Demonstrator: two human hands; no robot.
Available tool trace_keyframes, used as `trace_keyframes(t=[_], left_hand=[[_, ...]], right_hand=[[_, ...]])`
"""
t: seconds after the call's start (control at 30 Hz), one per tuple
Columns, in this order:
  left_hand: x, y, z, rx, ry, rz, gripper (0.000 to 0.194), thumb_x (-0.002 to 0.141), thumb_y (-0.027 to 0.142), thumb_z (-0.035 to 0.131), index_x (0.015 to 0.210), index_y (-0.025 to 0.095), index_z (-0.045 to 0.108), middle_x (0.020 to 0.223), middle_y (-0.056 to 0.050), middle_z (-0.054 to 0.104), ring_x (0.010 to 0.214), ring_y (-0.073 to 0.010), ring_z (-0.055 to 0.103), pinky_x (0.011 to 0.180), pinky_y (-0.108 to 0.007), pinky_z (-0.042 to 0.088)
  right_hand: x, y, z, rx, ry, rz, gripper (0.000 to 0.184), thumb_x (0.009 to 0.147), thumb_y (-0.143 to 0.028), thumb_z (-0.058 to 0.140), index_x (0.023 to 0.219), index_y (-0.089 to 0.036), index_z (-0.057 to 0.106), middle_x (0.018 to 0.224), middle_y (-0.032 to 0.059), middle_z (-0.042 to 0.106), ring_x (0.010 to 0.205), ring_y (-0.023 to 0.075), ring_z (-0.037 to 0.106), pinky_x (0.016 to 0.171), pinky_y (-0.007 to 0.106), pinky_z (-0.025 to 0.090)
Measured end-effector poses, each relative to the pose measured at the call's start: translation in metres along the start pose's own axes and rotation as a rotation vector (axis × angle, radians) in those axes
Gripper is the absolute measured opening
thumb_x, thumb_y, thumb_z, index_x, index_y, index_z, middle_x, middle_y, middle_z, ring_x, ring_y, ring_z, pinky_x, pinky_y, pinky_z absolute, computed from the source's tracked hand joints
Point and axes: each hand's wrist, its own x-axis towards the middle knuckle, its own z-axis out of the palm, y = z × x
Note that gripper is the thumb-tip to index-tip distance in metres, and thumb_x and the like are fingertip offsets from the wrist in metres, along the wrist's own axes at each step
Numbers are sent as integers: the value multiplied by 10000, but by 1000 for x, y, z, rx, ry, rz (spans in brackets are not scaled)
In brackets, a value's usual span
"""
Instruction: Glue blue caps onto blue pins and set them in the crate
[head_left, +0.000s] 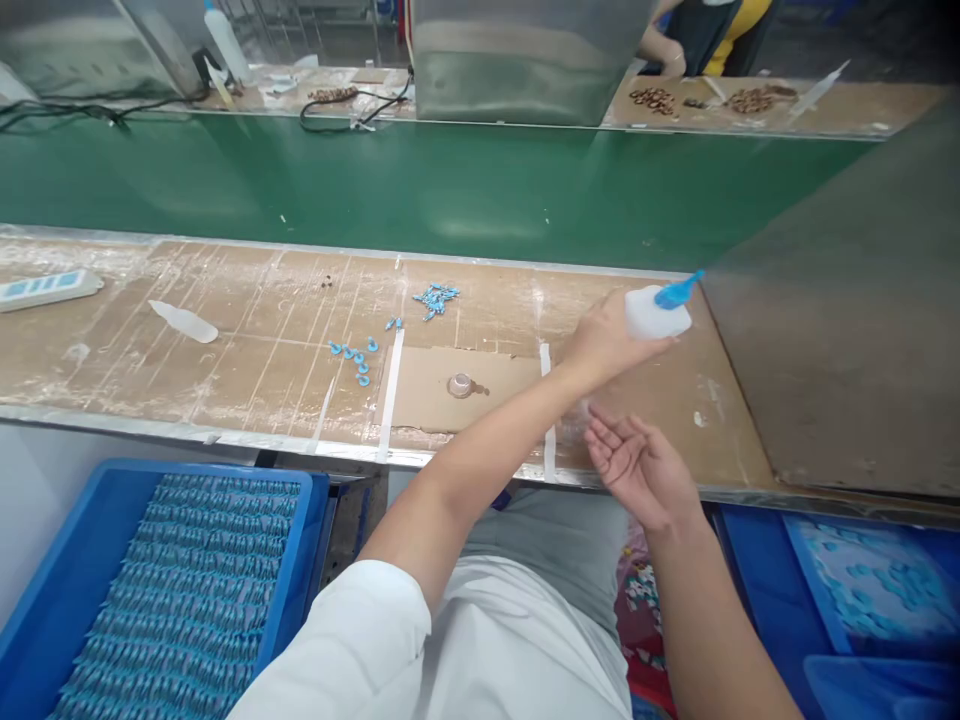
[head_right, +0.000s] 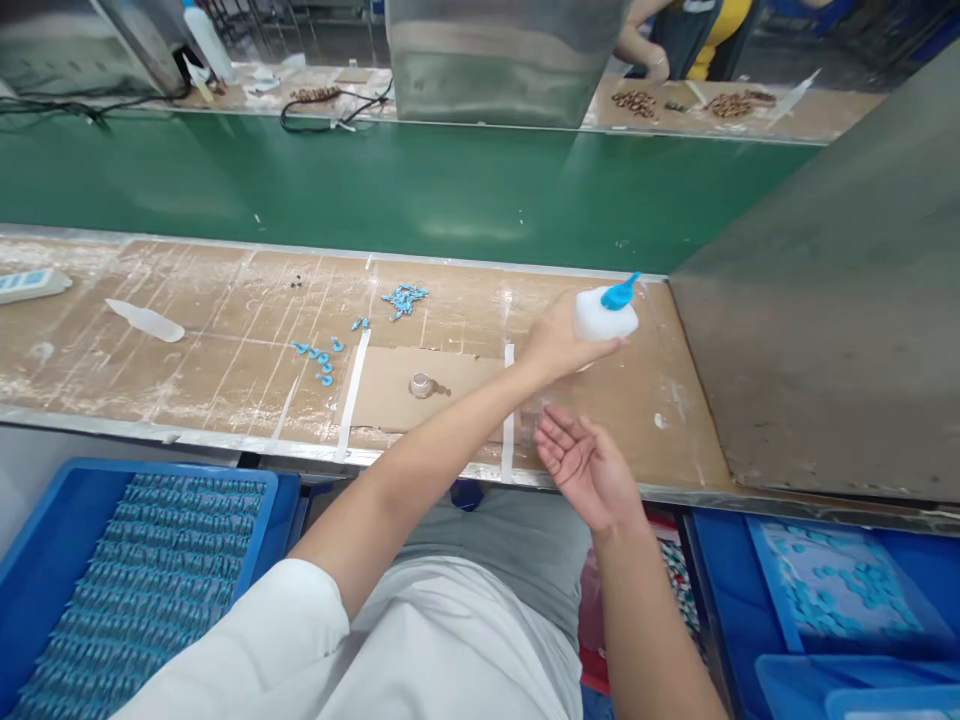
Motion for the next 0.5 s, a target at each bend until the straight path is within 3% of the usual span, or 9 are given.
trace_keyframes(t=[0.1, 0.3, 0.4, 0.5], left_hand=[[21, -2, 6, 15, -26, 31, 637, 658, 389, 795, 1212, 174, 563, 1152, -109, 659, 1023, -178, 620, 824, -275, 471], [38, 2, 12, -56, -105, 101, 562, 647, 261, 806, 1146, 119, 589, 1145, -137, 668, 1049, -250, 636, 903, -372, 482], [45, -3, 17, -79, -55, 63, 602, 632, 285, 817, 1163, 126, 581, 1148, -132, 663, 1052, -269, 639, 917, -394, 491], [40, -6, 20, -59, -59, 23, 697, 619, 294, 823, 1235, 126, 543, 1178, -137, 644, 1079, -276, 623, 955, -436, 479]], right_hand=[[-24, 16, -25, -171, -18, -31, 286, 905, -279, 562, 1167, -198, 642, 921, 56, 748, 810, 157, 723, 693, 232, 609], [-75, 40, -74, -323, -57, -13, 343, 828, -345, 701, 1135, -210, 630, 1015, 89, 733, 837, 173, 719, 718, 277, 566], [-97, 31, -111, -492, -27, 48, 403, 777, -410, 748, 1092, -188, 628, 1039, 105, 728, 876, 190, 713, 741, 304, 554], [-119, -3, -161, -749, 129, -1, 430, 703, -437, 789, 1011, -172, 649, 915, 86, 742, 813, 203, 704, 699, 315, 554]])
